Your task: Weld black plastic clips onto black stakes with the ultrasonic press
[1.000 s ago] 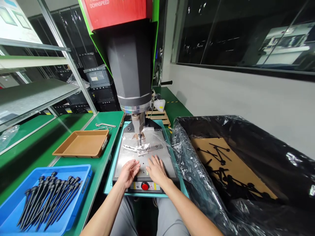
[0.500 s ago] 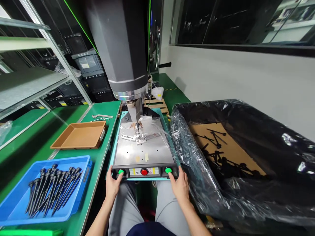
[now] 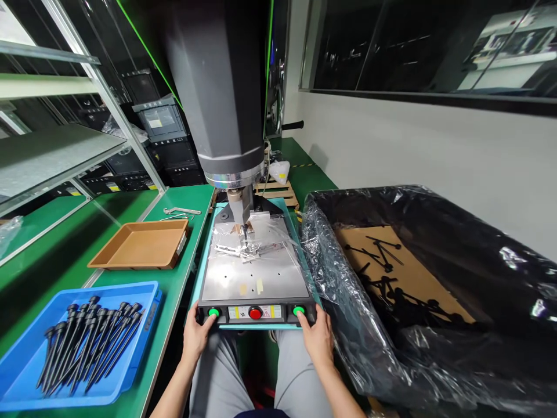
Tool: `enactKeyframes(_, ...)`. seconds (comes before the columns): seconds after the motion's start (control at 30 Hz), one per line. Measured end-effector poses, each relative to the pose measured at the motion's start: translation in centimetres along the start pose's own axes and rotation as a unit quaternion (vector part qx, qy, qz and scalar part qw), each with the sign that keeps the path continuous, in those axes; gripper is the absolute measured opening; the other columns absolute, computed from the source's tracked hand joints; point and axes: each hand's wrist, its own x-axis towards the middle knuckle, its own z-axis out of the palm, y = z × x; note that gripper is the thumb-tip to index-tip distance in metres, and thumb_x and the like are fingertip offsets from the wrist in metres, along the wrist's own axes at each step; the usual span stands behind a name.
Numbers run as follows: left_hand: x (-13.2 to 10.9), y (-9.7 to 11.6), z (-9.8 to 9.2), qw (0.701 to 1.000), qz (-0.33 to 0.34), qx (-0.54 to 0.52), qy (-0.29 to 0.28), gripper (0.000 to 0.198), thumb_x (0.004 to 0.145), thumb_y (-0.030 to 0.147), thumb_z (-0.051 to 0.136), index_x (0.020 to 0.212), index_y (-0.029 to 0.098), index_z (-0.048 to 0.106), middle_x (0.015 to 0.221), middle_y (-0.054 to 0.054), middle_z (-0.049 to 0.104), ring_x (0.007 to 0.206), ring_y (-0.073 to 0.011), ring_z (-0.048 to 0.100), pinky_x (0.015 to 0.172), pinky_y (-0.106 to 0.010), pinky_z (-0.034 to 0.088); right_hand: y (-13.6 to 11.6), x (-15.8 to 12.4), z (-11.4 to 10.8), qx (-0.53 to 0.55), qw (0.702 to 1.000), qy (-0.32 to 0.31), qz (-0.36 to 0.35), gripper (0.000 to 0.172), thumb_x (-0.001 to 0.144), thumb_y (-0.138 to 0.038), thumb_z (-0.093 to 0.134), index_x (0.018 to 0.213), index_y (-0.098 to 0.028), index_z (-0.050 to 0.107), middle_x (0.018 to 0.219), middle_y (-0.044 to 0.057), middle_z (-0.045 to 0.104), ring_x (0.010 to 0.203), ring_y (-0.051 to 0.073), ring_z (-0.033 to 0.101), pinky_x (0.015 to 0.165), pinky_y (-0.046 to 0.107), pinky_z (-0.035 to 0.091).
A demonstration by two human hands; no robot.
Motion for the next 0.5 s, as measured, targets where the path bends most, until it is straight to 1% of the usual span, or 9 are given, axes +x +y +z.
enactKeyframes(0.17,0.0,-0.5,-0.5,0.998,0.022,-0.043,-0.043,0.071,0.070,0.046,0.072,0.130,0.019,0.048,0.133,-0.014,0.054,0.123,-0.0282,0.052,0.107,-0.042,0.037,1.0,-0.4,-0.1,0.011,0.999,-0.021,-0.024,0.073,0.077,-0.066,0.048,0.128,-0.014,0.048,0.122,0.019,0.053,0.108,0.035,0.057,0.086,0.048,0.049)
enactKeyframes(0.27,-0.1,-0.5,-0.5,0.998,0.017,-0.050,-0.043,0.071,0.069,0.046,0.073,0.130,0.018,0.049,0.136,-0.015,0.052,0.127,-0.0283,0.049,0.109,-0.041,0.035,1.3,-0.5,-0.1,0.005,0.999,-0.027,-0.023,0.074,0.077,-0.065,0.048,0.130,-0.014,0.047,0.124,0.019,0.053,0.108,0.035,0.057,0.085,0.049,0.050)
enactKeyframes(0.4,-0.4,0.0,-0.3,0.998,0.008,-0.055,-0.039,0.070,0.070,0.047,0.072,0.130,0.018,0.049,0.138,-0.015,0.050,0.130,-0.0286,0.046,0.111,-0.042,0.032,1.1,-0.4,-0.2,0.005,1.000,-0.029,-0.009,0.075,0.076,-0.066,0.049,0.130,-0.013,0.048,0.124,0.019,0.053,0.108,0.036,0.058,0.084,0.048,0.051)
enactKeyframes(0.5,-0.4,0.1,-0.4,0.996,0.004,-0.072,-0.048,0.071,0.070,0.047,0.072,0.131,0.018,0.048,0.137,-0.015,0.051,0.129,-0.0285,0.047,0.111,-0.042,0.032,0.9,-0.4,-0.3,0.009,0.999,-0.032,0.000,0.077,0.075,-0.067,0.049,0.131,-0.013,0.048,0.124,0.019,0.052,0.106,0.036,0.059,0.083,0.048,0.051)
